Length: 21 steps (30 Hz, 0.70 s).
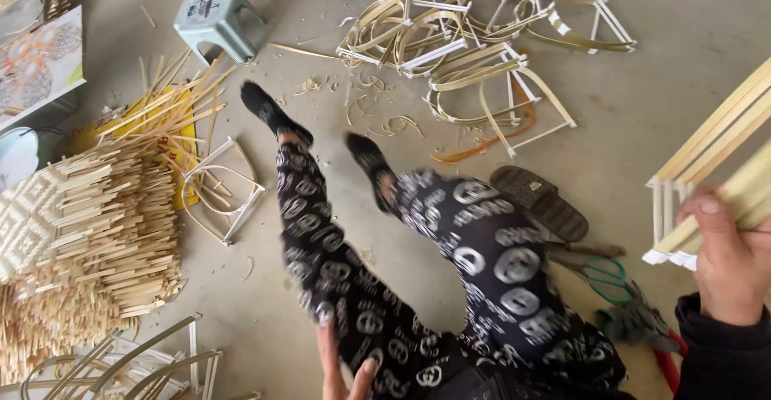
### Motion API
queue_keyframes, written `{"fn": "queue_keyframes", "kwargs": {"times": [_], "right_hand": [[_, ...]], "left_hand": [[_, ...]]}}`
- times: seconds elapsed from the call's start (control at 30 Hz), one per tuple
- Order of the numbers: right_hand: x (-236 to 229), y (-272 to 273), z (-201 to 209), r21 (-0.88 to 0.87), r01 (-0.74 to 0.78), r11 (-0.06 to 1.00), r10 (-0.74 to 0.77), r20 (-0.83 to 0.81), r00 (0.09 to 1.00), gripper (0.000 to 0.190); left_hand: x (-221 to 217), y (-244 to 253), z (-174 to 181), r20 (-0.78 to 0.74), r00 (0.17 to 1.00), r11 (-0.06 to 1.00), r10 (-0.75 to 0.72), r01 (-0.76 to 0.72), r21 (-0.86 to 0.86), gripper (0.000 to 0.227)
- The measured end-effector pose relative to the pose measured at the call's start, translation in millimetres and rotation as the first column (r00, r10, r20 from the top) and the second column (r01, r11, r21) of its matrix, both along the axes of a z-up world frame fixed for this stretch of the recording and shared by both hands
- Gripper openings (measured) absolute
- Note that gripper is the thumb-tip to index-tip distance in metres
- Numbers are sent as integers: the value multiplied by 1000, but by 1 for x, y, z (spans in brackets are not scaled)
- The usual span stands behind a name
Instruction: Assembling and securing curved bamboo strips into circular or semi-circular frames using a knife and tape.
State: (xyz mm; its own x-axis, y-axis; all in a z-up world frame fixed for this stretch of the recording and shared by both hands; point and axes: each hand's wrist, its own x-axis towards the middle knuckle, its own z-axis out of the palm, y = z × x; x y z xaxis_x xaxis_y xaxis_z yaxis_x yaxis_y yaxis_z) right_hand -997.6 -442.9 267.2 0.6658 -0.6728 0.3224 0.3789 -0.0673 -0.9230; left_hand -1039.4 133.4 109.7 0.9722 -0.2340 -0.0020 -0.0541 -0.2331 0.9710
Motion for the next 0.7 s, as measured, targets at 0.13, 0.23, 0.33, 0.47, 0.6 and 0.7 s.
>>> {"fn": "queue_keyframes", "kwargs": {"times": [0.13,0.23,0.33,0.47,0.6,0.7], "right_hand": [[21,59,86,-470,-205,858,148,-156,977,20],[51,113,112,-763,-500,409,439,-316,841,21],[81,178,116,-652,-723,-227,431,-733,526,14],[120,248,83,-155,-702,-695,8,-978,208,10],[148,251,43,-775,-495,-392,652,-614,445,35],[183,205,15,-836,-545,-68,734,-412,540,42]], "left_hand": [[78,-52,102,-55,998,984,32,-41,-176,90],[112,-57,141,-157,988,925,-8,-53,-377,90],[140,-48,151,-275,961,738,-5,-182,-650,88],[128,-29,70,-396,914,853,95,-280,-442,56],[116,-33,-11,-488,836,918,250,-365,-155,56],[130,-18,-11,-503,832,792,233,-462,-398,40]]}}
